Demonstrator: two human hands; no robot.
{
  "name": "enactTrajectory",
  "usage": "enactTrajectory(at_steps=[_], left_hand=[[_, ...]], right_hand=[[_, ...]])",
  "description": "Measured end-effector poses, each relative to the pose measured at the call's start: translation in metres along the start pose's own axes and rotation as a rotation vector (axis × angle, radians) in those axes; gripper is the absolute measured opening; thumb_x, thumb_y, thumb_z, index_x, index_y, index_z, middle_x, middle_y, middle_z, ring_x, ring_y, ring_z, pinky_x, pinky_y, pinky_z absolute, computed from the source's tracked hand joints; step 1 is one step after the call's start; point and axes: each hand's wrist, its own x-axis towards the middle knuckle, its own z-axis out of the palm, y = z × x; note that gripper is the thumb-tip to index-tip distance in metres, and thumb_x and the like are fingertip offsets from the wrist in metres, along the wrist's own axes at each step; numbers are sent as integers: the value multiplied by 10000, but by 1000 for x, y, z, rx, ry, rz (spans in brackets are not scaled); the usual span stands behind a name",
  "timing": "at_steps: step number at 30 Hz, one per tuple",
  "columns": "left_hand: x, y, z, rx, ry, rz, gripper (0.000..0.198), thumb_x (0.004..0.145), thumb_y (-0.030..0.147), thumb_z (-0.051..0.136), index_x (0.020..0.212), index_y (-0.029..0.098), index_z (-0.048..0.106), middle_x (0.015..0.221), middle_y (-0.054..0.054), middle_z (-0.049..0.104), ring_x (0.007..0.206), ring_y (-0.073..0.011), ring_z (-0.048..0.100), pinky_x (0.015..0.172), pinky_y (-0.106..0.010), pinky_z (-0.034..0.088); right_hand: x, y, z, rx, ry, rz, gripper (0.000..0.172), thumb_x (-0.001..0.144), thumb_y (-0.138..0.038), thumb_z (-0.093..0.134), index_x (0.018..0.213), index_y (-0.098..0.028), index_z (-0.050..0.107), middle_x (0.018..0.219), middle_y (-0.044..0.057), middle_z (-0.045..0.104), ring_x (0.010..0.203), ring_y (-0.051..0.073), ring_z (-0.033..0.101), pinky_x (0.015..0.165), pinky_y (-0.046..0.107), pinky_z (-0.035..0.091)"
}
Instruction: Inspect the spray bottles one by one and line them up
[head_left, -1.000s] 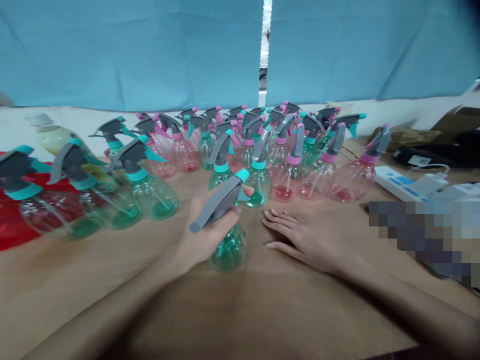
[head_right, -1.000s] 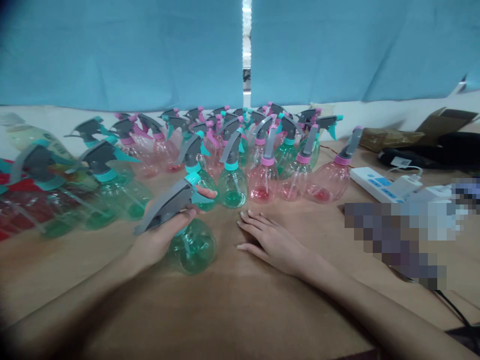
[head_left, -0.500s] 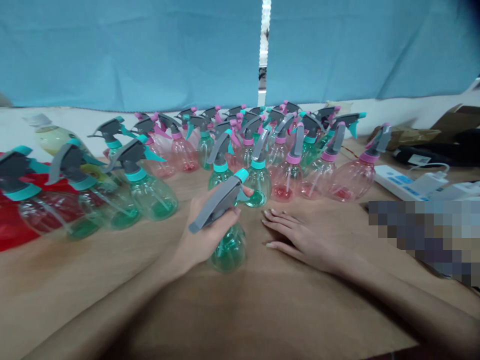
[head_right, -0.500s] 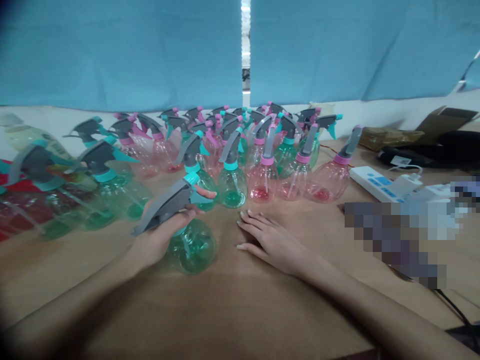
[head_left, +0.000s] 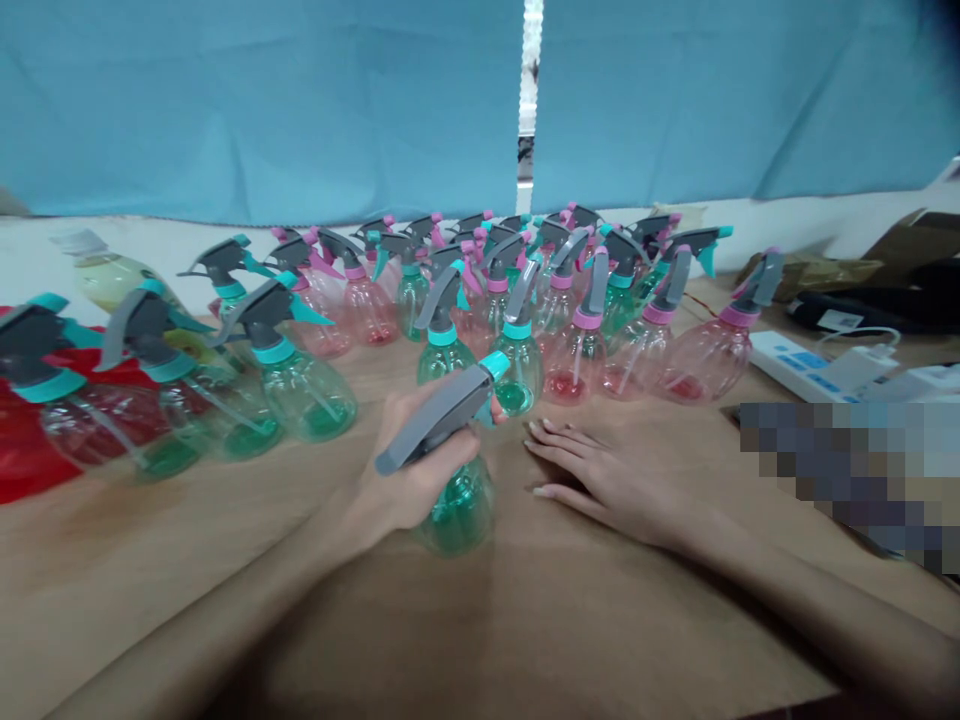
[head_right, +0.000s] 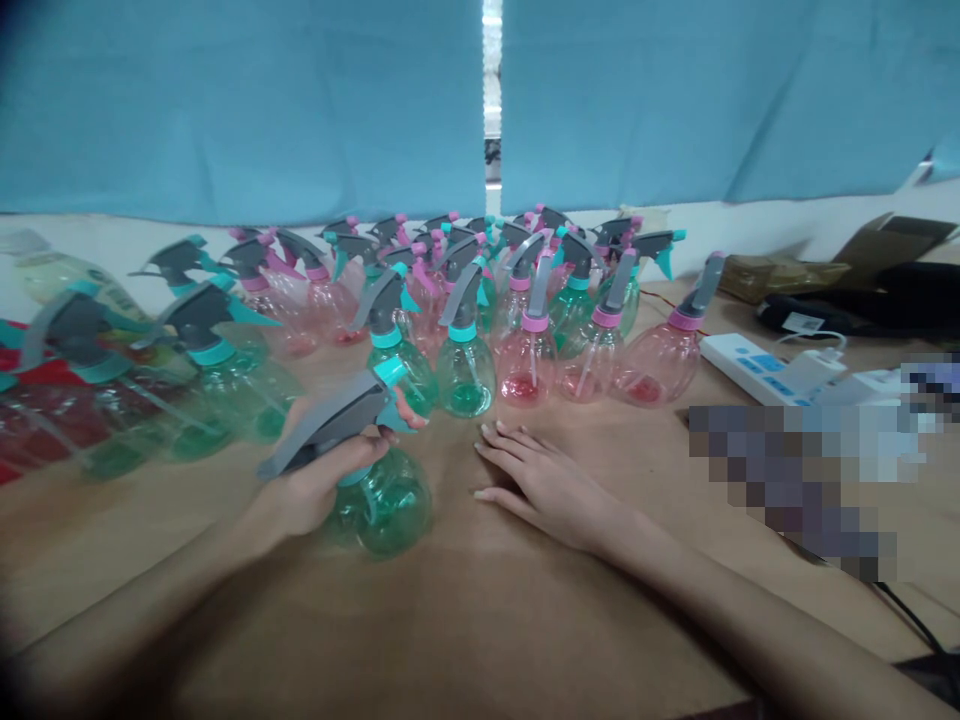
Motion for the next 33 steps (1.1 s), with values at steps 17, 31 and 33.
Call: enactTrajectory(at_steps=[17,31,33], left_hand=[[3,1,0,-73,30,-25,119,770,260,530,813,237,638,667,19,583,598,-162,547,648,-312,477],[1,10,7,32,119,-102,173,808,285,524,871,240,678,766,9,640,675,-176,601,650,-303,482],[2,10,8,22,114,-98,201,814,271,524,928,247,688,780,16,647,635,-159,576,678,-308,485]], right_hand=[[0,-2,-1,1,19,-4,606,937,-540,398,1422,-178,409,1467,96,424,1376,262,348,1132,469,307],[1,-3,-2,-14,9,-7,625,936,-552,385,1418,-157,417,1465,105,426,1376,266,347,1131,456,312],[1,-4,-2,-21,1,-7,633,938,-554,377,1413,-138,423,1468,113,420,1377,271,344,1133,460,306]])
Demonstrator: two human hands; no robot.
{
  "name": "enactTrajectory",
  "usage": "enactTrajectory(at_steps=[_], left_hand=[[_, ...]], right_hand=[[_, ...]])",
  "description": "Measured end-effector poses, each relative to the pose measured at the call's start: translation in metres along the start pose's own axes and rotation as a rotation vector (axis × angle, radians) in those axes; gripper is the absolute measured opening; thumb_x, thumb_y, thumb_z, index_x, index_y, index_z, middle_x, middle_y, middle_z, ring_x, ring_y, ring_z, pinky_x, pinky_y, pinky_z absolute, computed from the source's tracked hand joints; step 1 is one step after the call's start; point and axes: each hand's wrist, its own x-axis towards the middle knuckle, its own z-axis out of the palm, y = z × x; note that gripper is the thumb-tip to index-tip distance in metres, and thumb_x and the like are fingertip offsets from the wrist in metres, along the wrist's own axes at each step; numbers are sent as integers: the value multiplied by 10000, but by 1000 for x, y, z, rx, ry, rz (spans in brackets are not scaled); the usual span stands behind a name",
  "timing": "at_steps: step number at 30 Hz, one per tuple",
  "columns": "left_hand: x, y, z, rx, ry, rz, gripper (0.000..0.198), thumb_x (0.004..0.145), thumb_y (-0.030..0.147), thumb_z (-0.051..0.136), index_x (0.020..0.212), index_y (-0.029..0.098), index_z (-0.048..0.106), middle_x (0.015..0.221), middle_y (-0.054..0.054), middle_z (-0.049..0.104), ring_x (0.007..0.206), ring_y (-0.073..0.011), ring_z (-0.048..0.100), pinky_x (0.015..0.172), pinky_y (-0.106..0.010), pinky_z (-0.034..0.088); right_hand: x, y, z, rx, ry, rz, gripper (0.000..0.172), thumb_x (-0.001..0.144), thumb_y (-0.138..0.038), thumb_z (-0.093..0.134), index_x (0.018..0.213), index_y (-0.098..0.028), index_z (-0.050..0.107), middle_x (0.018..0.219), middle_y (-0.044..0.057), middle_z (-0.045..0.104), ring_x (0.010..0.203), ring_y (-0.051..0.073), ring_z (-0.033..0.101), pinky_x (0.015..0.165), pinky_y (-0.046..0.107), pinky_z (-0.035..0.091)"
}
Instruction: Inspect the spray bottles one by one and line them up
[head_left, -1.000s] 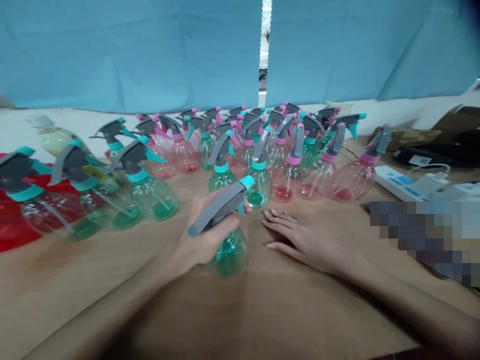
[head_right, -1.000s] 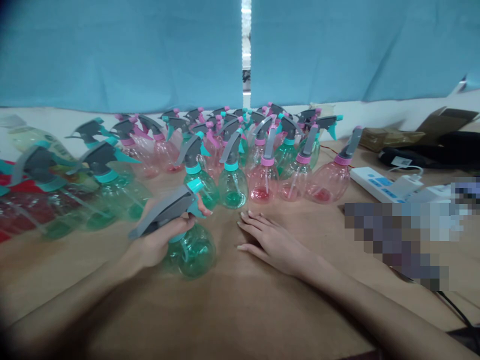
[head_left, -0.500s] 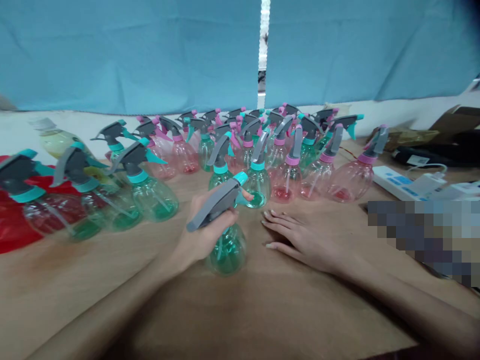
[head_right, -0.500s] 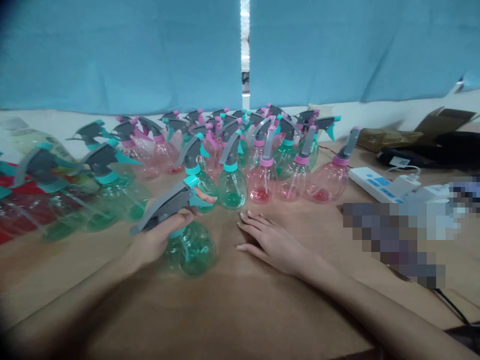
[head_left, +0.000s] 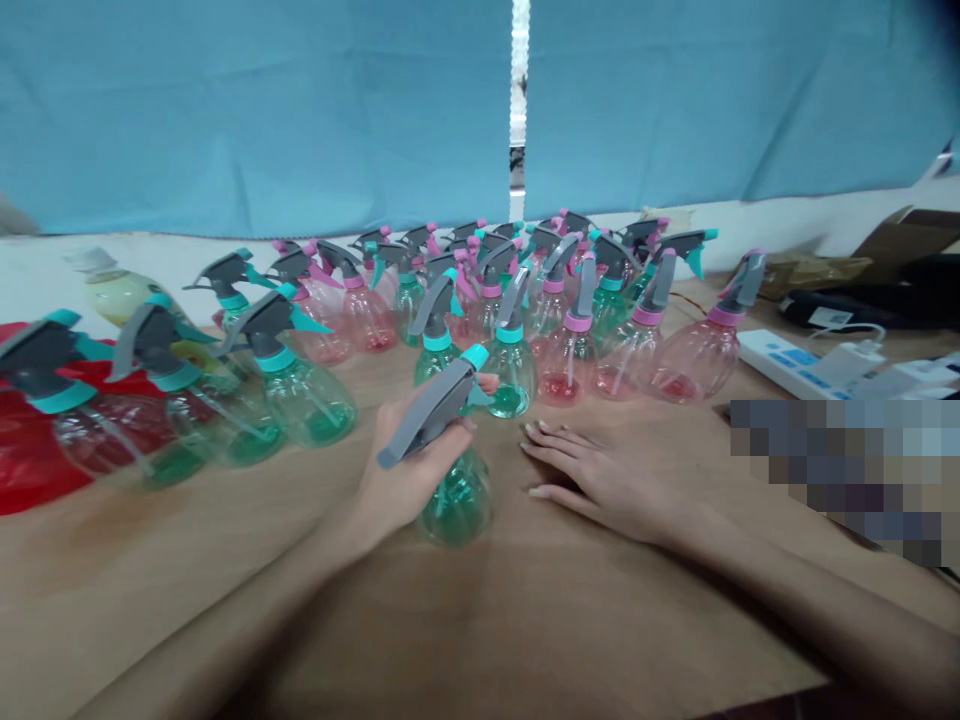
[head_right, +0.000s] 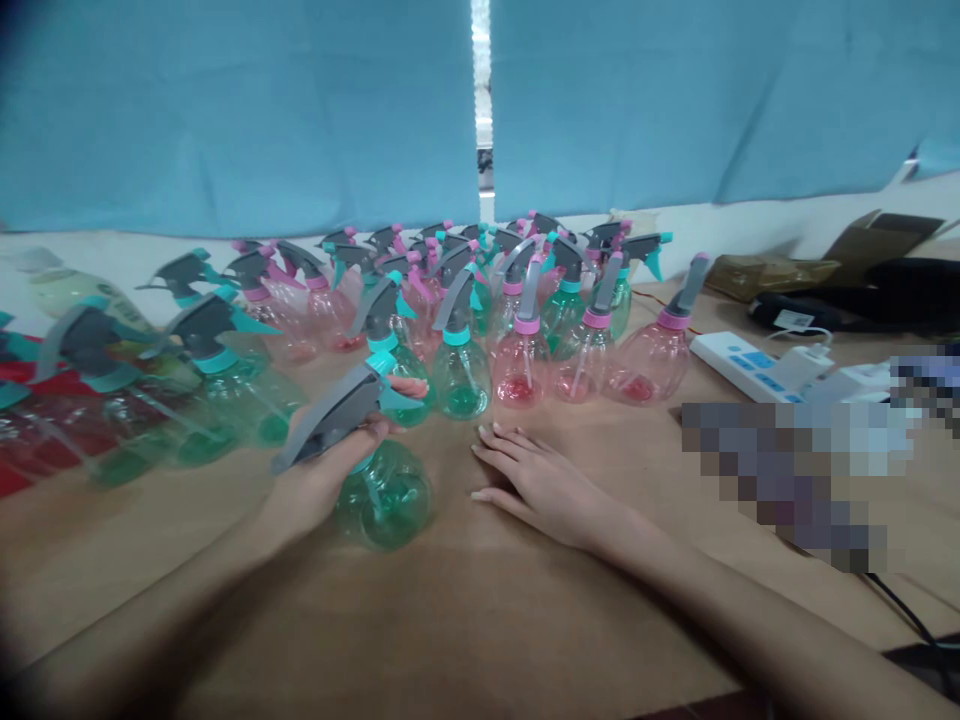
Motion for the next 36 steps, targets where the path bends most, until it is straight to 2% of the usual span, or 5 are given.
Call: enactTrajectory(at_steps=[10,20,28,33,36], left_hand=[[1,-5,1,3,21,-60,350,783,200,537,1103,246,671,641,33,596,643,-164,587,701,-303,508],[0,10,2,54,69,-80,438,767,364,654,1193,271,616,1115,-42,695,860,-227,676,756,-349,557],[-15,-6,-5,268,22,-323,476,680,572,637,1009,229,669,1135,-94,688,1126,-361,590,974,-535,436],[-29,-15,-8,117,32,-84,455,738,481,634,1089,192,618,1201,-114,655,1171,-325,567,990,-499,437],[-39,-17,-8,196,19,-63,427,778,448,644,1125,203,600,1237,-107,638,1165,-316,569,987,-498,435]], right_hand=[[1,-1,-1,20,16,-10,630,936,-550,385,1398,-126,443,1462,132,423,1369,280,357,1127,470,309],[2,-1,-3,58,46,-29,614,931,-544,406,1396,-145,450,1455,134,431,1354,283,381,1116,477,315],[3,-2,-3,74,63,-35,596,934,-534,409,1383,-146,467,1446,142,440,1357,284,375,1116,478,307],[2,-5,-6,53,59,-33,599,933,-530,416,1379,-133,469,1434,146,459,1357,277,377,1119,462,309],[2,-4,-6,48,62,-31,591,933,-531,414,1376,-144,473,1429,141,468,1356,276,380,1112,465,319]])
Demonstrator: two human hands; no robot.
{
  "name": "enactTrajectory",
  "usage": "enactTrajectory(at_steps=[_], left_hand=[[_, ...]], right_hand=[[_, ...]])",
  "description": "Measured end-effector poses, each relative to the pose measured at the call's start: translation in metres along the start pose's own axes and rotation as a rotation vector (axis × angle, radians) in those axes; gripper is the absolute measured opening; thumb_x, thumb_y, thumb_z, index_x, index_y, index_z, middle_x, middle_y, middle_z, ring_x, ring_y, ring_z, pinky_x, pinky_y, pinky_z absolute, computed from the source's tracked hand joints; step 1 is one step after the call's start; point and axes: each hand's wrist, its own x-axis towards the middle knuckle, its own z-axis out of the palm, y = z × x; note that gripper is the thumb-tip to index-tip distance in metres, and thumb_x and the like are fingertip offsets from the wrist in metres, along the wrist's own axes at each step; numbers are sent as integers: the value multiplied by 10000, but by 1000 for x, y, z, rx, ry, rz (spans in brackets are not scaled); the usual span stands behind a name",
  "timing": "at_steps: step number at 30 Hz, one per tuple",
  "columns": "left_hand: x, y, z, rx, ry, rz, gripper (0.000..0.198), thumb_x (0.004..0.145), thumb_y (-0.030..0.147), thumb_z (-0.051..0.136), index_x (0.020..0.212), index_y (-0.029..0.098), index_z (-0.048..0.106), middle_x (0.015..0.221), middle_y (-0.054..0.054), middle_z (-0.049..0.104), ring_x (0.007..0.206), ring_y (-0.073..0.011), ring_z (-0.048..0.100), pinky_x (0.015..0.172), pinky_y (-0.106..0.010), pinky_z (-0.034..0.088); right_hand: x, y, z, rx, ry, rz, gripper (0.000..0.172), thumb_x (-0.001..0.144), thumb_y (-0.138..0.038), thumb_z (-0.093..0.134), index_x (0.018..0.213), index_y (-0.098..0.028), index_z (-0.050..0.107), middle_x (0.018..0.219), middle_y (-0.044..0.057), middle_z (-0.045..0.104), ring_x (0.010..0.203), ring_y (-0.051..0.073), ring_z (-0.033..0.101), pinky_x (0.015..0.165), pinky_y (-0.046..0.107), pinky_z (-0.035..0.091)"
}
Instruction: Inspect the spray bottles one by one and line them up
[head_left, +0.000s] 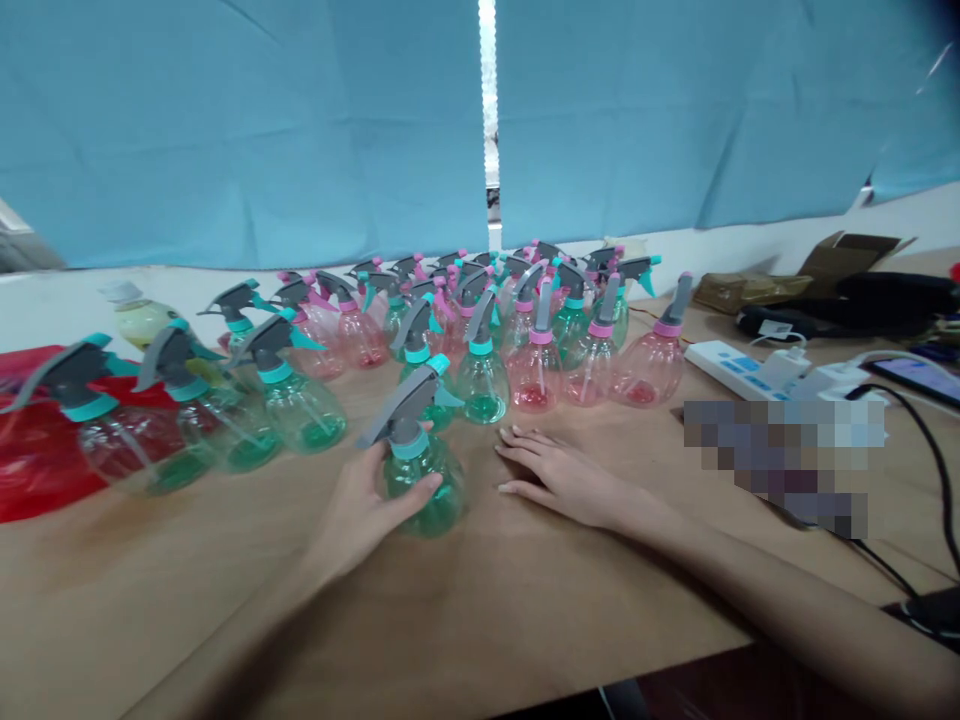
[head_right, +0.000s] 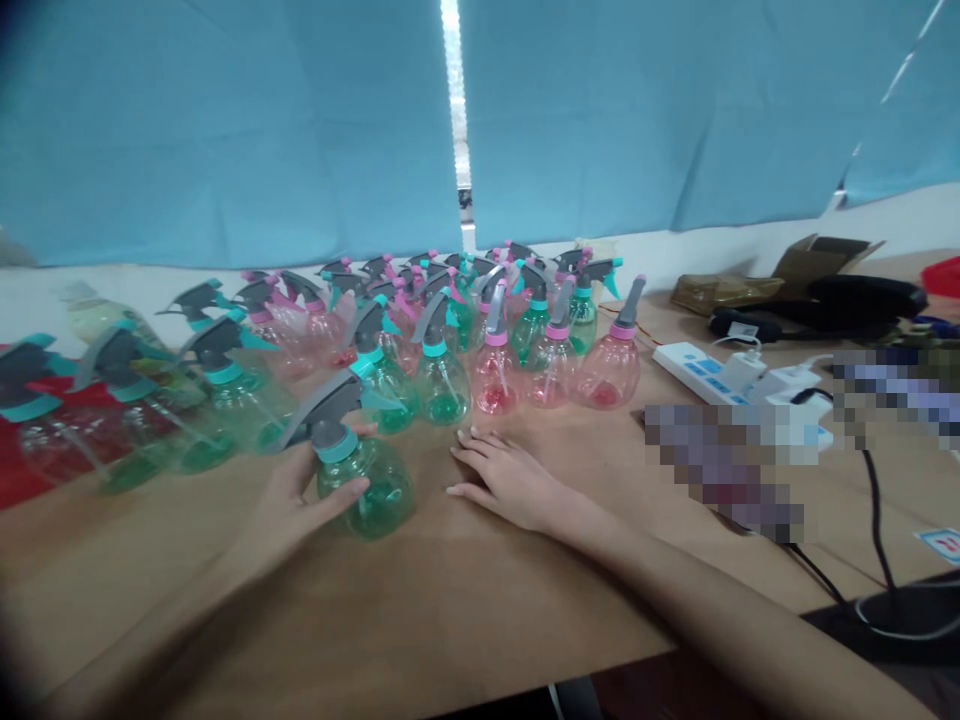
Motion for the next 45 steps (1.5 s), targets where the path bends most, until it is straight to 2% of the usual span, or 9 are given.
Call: enactTrajectory(at_steps=[4,7,10,15,21,24,29,35,45], left_hand=[[-9,-8,-7,187,25,27,371,799,486,635,1061,224,621,1111,-78,691,1064,-306,616,927,-476,468],[-12,-18,-20,346,139,41,408,752,549,656,987,216,638,1052,-79,692,1038,-323,611,911,-480,459],[-11,-29,-35,405,232,20,448,744,601,634,955,206,641,1039,-86,668,1004,-316,611,877,-444,461],[3,-40,-48,485,274,-39,416,764,589,631,861,185,612,921,-65,606,846,-267,610,736,-357,467],[24,-43,-48,504,244,40,371,863,520,562,1029,189,556,1076,-98,603,961,-283,594,803,-384,457],[33,-46,-49,489,239,52,375,873,503,554,1070,184,542,1129,-116,607,1006,-298,593,815,-396,465],[45,-53,-49,517,245,59,482,866,523,556,1190,171,496,1133,-137,611,1016,-329,597,818,-432,476],[54,-53,-48,594,240,2,561,862,564,538,1226,143,469,1073,-167,627,984,-363,619,765,-429,499],[66,-57,-51,589,239,13,551,865,522,559,1255,151,446,1113,-175,626,1024,-362,613,797,-434,499]], right_hand=[[0,1,1,9,-1,1,579,931,-534,417,1372,-164,478,1421,138,478,1356,278,379,1104,482,327],[0,0,0,-15,-25,13,574,929,-529,427,1350,-147,502,1402,142,502,1343,285,397,1091,478,347],[5,-5,-3,-42,-36,49,528,923,-524,446,1290,-161,558,1355,132,551,1273,296,482,1031,478,418],[32,-22,-14,-45,84,68,415,940,-447,454,1240,-192,582,1214,114,645,1116,286,605,942,472,482],[82,-45,-23,-27,343,137,437,916,-427,500,1259,-160,554,1195,135,644,1051,302,628,883,473,498],[100,-50,-20,-19,397,159,465,901,-423,517,1266,-136,542,1158,150,654,1037,309,630,869,478,497],[116,-52,-11,-29,436,177,517,886,-439,514,1292,-119,510,1153,161,637,1044,327,611,877,506,485],[129,-54,-8,27,461,229,579,871,-434,531,1331,-87,468,1225,190,595,1105,340,585,903,494,481],[148,-50,-3,60,474,264,676,836,-466,563,1348,-49,418,1232,223,577,1147,371,550,891,511,481]])
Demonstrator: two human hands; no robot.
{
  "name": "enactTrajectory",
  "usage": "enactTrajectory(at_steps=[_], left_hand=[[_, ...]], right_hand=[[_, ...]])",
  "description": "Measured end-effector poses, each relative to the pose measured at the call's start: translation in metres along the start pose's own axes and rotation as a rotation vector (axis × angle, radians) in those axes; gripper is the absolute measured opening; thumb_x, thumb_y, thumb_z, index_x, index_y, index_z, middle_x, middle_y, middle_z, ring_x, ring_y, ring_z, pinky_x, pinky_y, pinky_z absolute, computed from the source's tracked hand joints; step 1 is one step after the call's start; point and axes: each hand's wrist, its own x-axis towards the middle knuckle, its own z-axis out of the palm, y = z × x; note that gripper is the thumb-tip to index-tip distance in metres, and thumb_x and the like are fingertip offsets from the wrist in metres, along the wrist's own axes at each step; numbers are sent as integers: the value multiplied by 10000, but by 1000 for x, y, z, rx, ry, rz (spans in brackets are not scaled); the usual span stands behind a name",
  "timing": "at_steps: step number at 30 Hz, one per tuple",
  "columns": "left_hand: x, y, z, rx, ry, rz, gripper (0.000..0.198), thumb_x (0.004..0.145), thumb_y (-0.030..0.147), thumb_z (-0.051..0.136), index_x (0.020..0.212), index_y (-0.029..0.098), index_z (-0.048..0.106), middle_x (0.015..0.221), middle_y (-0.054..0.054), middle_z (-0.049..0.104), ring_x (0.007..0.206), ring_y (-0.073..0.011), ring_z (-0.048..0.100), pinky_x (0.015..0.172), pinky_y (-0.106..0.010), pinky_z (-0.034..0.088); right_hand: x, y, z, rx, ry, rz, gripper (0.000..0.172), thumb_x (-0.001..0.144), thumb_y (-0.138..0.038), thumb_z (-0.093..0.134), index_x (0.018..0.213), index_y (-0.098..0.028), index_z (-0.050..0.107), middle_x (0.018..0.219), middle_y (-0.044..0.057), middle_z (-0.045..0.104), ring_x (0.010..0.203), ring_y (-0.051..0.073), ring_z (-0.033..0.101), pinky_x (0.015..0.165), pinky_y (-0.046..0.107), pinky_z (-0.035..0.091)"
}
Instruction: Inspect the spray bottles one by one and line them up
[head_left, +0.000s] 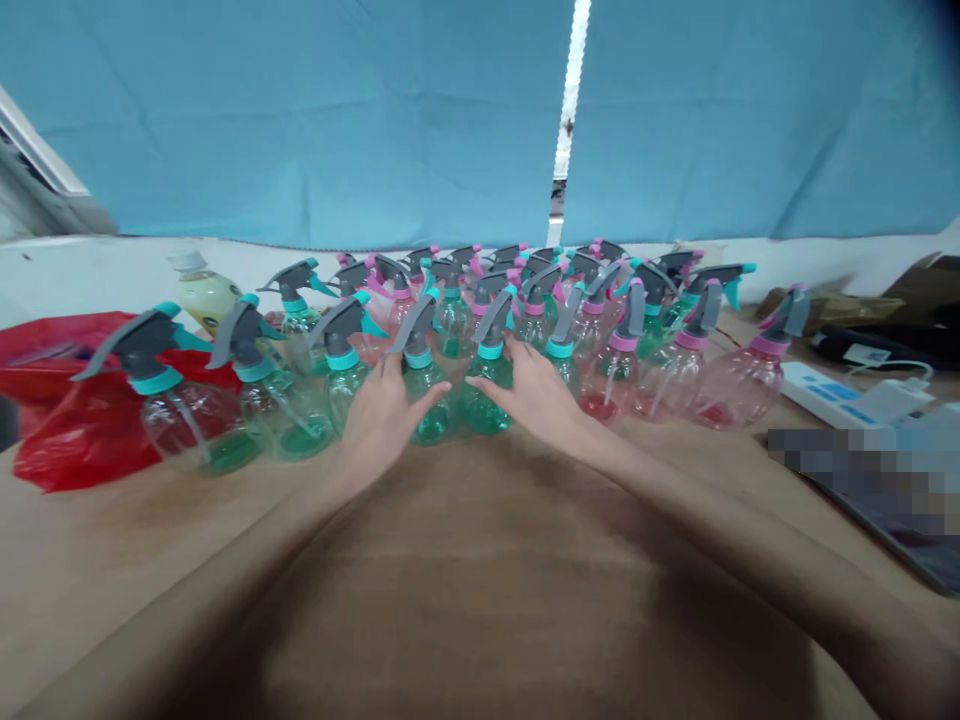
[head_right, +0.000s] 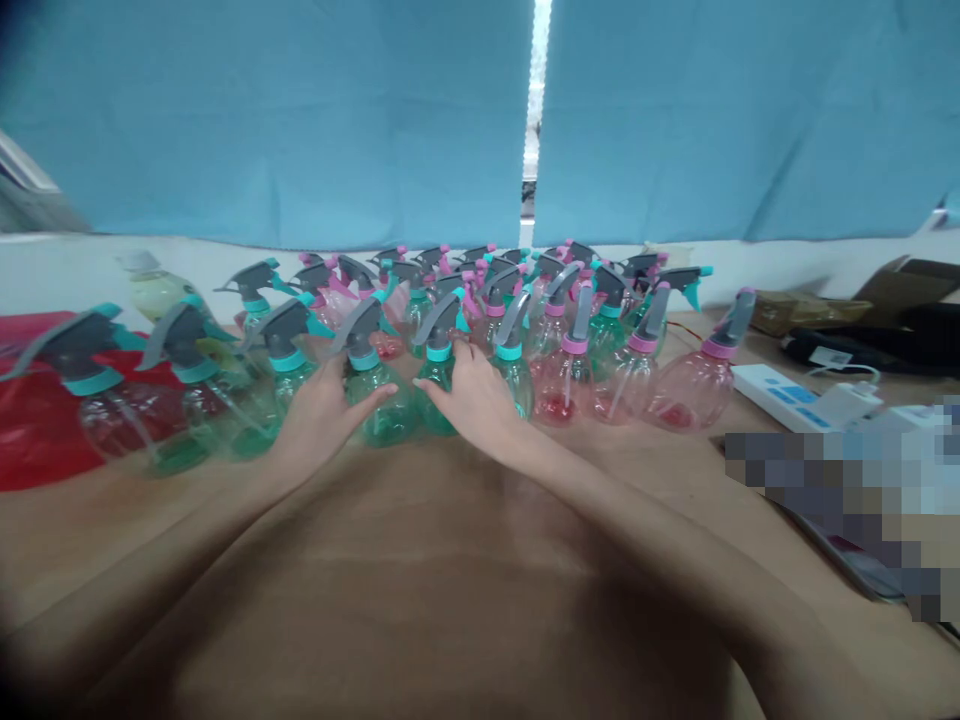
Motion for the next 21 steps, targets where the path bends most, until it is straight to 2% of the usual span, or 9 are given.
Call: enactTrajectory(at_steps=[6,12,15,18,21], left_hand=[[3,-1,1,-39,-11,-13,549,857,524,570,1248,155,458,1120,-176,623,1037,-378,608,801,-455,496],[2,0,1,-95,-15,-4,568,859,486,586,1291,148,438,1181,-183,594,1114,-386,568,875,-495,473],[-11,1,-2,-125,-11,19,620,857,507,577,1338,162,392,1283,-184,544,1184,-370,525,935,-505,446],[-31,1,-10,-154,0,28,652,878,510,537,1410,213,303,1431,-152,429,1249,-336,482,986,-488,426],[-50,-1,-18,-129,-36,17,650,897,512,498,1435,232,263,1443,-132,419,1256,-323,482,998,-483,422]], right_hand=[[4,2,2,63,-24,0,685,832,-418,607,1368,-53,387,1255,226,572,1150,351,558,890,473,488],[7,-1,-3,-9,-71,37,429,837,-461,608,1060,-95,599,985,177,676,940,324,643,766,444,515],[8,-2,-6,-46,-74,36,405,833,-474,621,994,-103,609,916,157,682,884,309,653,724,417,515],[8,-2,-6,-65,-77,28,406,835,-470,628,994,-97,606,913,157,681,886,304,655,722,401,513],[8,-2,-6,-66,-77,19,428,838,-467,628,1005,-74,599,915,172,680,881,309,659,715,398,508]])
